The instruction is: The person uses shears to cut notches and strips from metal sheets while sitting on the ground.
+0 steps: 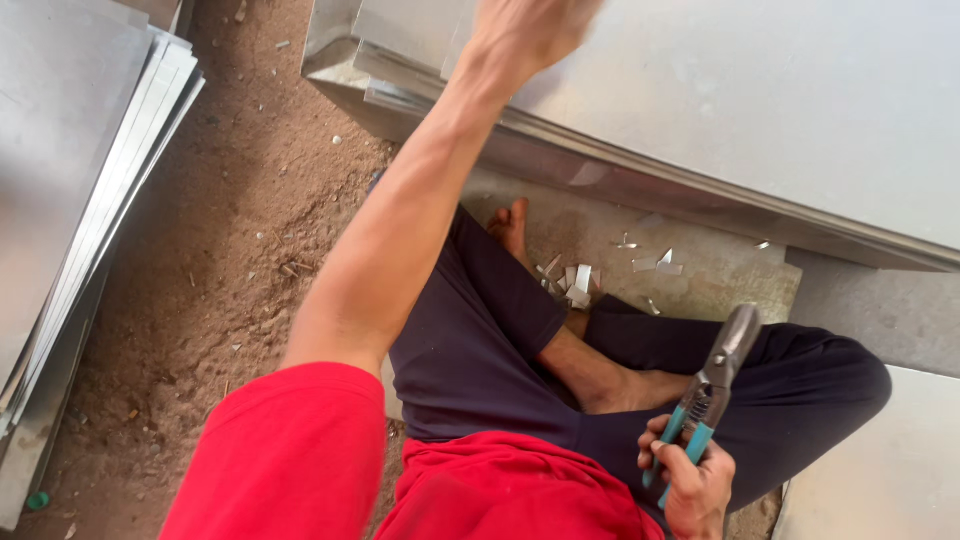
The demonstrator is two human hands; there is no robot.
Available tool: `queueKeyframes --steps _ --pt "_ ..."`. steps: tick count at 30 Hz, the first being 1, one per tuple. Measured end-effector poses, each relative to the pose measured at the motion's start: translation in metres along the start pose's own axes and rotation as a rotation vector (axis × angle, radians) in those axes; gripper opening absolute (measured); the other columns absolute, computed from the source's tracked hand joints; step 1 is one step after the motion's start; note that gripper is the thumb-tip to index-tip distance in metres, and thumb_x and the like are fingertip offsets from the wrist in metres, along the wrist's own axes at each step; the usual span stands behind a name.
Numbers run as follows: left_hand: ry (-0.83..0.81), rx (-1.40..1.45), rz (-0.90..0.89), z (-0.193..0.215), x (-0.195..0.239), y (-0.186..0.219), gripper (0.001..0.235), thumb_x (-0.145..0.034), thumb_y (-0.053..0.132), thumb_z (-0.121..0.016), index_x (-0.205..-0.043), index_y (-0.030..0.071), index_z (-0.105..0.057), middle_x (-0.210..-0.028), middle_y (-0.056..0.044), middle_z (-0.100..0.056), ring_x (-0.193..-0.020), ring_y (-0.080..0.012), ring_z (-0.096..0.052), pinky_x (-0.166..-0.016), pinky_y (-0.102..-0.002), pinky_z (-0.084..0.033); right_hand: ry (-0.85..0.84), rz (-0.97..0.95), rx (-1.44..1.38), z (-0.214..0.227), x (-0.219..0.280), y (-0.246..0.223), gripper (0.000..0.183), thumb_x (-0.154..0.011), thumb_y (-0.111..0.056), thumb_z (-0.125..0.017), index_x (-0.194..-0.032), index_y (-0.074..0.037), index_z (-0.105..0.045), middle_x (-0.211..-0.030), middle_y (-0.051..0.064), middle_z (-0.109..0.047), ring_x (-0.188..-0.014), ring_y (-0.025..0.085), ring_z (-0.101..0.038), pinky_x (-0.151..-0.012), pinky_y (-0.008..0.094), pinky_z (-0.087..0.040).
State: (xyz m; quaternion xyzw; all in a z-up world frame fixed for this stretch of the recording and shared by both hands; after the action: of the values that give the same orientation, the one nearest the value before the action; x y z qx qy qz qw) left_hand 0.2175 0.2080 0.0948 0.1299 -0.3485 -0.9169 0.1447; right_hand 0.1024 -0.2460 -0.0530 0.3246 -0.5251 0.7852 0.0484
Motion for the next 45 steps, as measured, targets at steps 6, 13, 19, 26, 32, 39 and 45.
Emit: queueKeyframes --steps 6,13,19,26,32,39,45 --pt "0.178 -0.338 -0.017 -0.031 0.064 -0.017 0.063 -0.093 0.037 -0.069 -0.139 -0.001 -0.051 -0.153 -0.026 -0.039 -0.144 -0.0427 -0.029 -0.117 -0.056 -0.022 -0.066 0.088 0.073 0.001 0.003 -0.017 0.030 -0.078 -0.002 -0.060 -0.105 0.008 -0.071 -0.080 0.014 -0.073 -0.065 0.018 -0.067 -0.062 0.031 -0.054" --pt "0.353 0.579 0.520 0.002 0.164 -0.030 0.043 -0.087 0.026 -0.080 -0.116 -0.002 -0.070 -0.108 -0.015 -0.075 -0.089 -0.0224 -0.068 -0.080 -0.037 -0.056 -0.118 0.163 0.048 -0.001 0.017 -0.041 0.025 -0.076 0.004 -0.058 -0.098 0.007 -0.069 -0.080 0.013 -0.070 -0.068 0.017 -0.067 -0.065 0.031 -0.056" --pt "0.194 1.205 0.629 -0.075 0.202 0.000 0.022 -0.094 0.019 -0.074 -0.101 -0.002 -0.075 -0.088 -0.009 -0.078 -0.074 -0.0130 -0.072 -0.065 -0.026 -0.054 -0.308 -0.150 0.287 -0.030 0.027 -0.050 0.037 -0.078 -0.009 -0.052 -0.108 0.004 -0.071 -0.091 0.016 -0.077 -0.083 0.024 -0.073 -0.076 0.032 -0.058" --pt "0.150 1.443 0.575 -0.095 0.208 -0.001 0.021 -0.095 0.011 -0.074 -0.110 -0.003 -0.071 -0.099 -0.012 -0.077 -0.088 -0.0167 -0.074 -0.083 -0.032 -0.062 -0.551 -0.302 0.218 -0.065 0.032 -0.087 0.065 -0.068 -0.015 -0.049 -0.130 0.002 -0.056 -0.120 0.017 -0.069 -0.097 0.029 -0.072 -0.077 0.035 -0.058" --pt "0.143 1.419 0.618 -0.094 0.207 -0.002 0.020 -0.096 0.007 -0.073 -0.112 -0.005 -0.071 -0.102 -0.013 -0.077 -0.088 -0.0168 -0.074 -0.083 -0.032 -0.063 -0.524 -0.265 0.326 -0.092 0.014 -0.114 0.073 -0.061 -0.014 -0.049 -0.134 -0.003 -0.052 -0.114 0.015 -0.066 -0.095 0.027 -0.071 -0.076 0.036 -0.060" --pt "0.116 1.393 0.671 -0.089 0.201 -0.004 0.018 -0.094 0.009 -0.074 -0.108 -0.003 -0.073 -0.098 -0.009 -0.077 -0.088 -0.0133 -0.074 -0.080 -0.027 -0.063 -0.481 -0.175 0.454 -0.088 0.010 -0.125 0.051 -0.066 -0.013 -0.052 -0.115 0.000 -0.062 -0.086 0.013 -0.068 -0.072 0.021 -0.062 -0.070 0.033 -0.054" --pt "0.287 1.066 0.667 -0.083 0.173 -0.026 0.040 -0.106 0.030 -0.065 -0.072 0.009 -0.058 -0.067 0.010 -0.044 -0.062 -0.0017 -0.034 -0.054 -0.025 -0.025 -0.431 -0.140 0.545 -0.082 0.004 -0.123 0.027 -0.065 -0.012 -0.053 -0.086 0.000 -0.064 -0.066 0.008 -0.061 -0.057 0.019 -0.054 -0.055 0.035 -0.047"
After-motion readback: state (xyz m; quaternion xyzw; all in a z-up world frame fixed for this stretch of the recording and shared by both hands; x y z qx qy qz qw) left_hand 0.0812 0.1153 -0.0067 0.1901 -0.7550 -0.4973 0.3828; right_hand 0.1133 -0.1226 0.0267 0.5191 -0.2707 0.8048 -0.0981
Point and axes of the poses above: each hand's wrist, its own x-axis away from the middle knuckle, its own z-axis out of the back of the hand, y = z × x, the point moved 4 cm from there along -x, towards the middle knuckle
